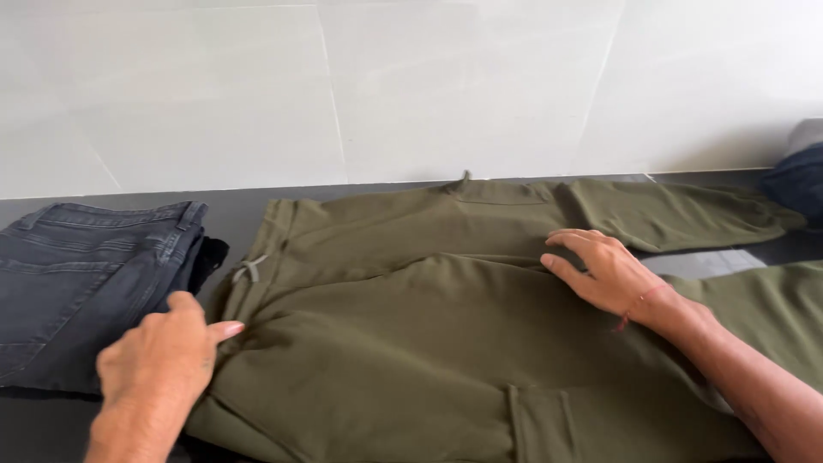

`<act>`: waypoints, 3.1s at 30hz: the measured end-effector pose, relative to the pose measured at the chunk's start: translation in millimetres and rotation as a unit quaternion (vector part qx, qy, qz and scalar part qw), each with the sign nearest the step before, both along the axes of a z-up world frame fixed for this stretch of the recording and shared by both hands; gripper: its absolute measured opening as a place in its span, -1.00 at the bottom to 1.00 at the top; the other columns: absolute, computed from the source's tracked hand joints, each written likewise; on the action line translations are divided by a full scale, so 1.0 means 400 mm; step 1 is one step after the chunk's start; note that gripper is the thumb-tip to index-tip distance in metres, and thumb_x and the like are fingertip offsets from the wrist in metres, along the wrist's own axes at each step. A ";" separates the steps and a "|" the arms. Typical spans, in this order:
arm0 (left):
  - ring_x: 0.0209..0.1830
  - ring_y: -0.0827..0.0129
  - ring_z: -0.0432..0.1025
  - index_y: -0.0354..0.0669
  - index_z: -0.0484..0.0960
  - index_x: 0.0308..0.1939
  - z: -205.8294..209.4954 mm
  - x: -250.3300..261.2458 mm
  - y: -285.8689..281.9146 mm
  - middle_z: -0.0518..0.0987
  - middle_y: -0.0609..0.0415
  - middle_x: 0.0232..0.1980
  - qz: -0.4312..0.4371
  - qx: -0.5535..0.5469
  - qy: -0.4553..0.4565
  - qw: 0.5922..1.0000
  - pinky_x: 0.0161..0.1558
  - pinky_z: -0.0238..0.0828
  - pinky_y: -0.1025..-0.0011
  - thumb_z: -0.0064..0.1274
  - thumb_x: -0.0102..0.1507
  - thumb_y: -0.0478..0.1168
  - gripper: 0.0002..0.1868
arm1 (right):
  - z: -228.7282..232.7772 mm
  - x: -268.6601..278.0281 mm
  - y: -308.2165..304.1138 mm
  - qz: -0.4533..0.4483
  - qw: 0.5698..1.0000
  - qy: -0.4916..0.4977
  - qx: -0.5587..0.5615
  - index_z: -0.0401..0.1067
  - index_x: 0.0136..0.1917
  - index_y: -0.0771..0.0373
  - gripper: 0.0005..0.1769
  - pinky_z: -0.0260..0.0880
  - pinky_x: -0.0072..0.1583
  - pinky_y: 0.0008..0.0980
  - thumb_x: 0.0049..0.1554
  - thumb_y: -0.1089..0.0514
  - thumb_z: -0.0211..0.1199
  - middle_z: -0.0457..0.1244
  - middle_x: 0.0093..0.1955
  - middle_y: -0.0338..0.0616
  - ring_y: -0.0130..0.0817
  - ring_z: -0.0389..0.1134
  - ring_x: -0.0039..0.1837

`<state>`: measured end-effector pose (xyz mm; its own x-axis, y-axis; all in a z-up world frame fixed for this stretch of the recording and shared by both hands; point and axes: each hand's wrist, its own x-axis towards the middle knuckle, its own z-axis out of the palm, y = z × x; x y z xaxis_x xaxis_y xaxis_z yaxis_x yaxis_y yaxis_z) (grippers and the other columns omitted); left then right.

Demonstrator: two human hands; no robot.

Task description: Folding a pair of jeans and a pair of cargo pants on a flat counter.

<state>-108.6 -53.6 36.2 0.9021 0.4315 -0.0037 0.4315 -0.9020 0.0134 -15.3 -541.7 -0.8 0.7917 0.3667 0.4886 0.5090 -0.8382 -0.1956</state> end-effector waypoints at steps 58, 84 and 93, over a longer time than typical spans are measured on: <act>0.67 -0.03 -0.35 -0.13 -0.05 0.58 -0.113 0.501 -0.190 -0.22 -0.12 0.67 -0.158 -0.066 -0.023 0.985 0.40 -0.39 -0.50 -0.18 -0.01 0.75 0.38 | -0.075 0.293 -0.327 -0.357 0.908 0.216 -0.040 -0.14 0.66 -0.05 0.19 -0.43 0.54 0.38 0.01 -0.76 -0.21 -0.31 0.74 -0.35 -0.09 -0.40 0.72; 0.29 -0.07 0.22 -0.11 0.60 0.27 -0.283 0.620 -0.036 0.37 -0.14 0.30 -0.199 -0.013 -0.279 0.939 0.27 0.08 -0.19 -0.04 0.36 0.20 -0.41 | -0.113 0.303 -0.408 -0.384 0.892 0.233 -0.045 -0.18 0.67 -0.25 0.03 -0.46 0.55 0.49 0.07 -0.67 -0.32 -0.38 0.75 -0.54 -0.15 -0.46 0.74; 0.07 0.17 0.44 -0.24 0.68 0.06 -0.095 0.460 -0.276 0.48 -0.16 0.14 -0.262 -0.082 -0.177 0.945 0.00 0.61 0.15 -0.09 0.40 -0.03 -0.60 | -0.055 0.246 -0.338 -0.415 0.893 0.153 -0.087 0.44 0.42 0.12 -0.21 -0.07 0.51 0.41 0.32 -0.47 -0.18 0.24 0.49 -0.06 -0.12 0.15 0.57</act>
<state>75.2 -164.0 -1.8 0.9488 -0.0555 0.3109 -0.1321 -0.9640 0.2308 83.2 -676.8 -22.7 0.9125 -0.3593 0.1956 -0.3566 -0.9329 -0.0501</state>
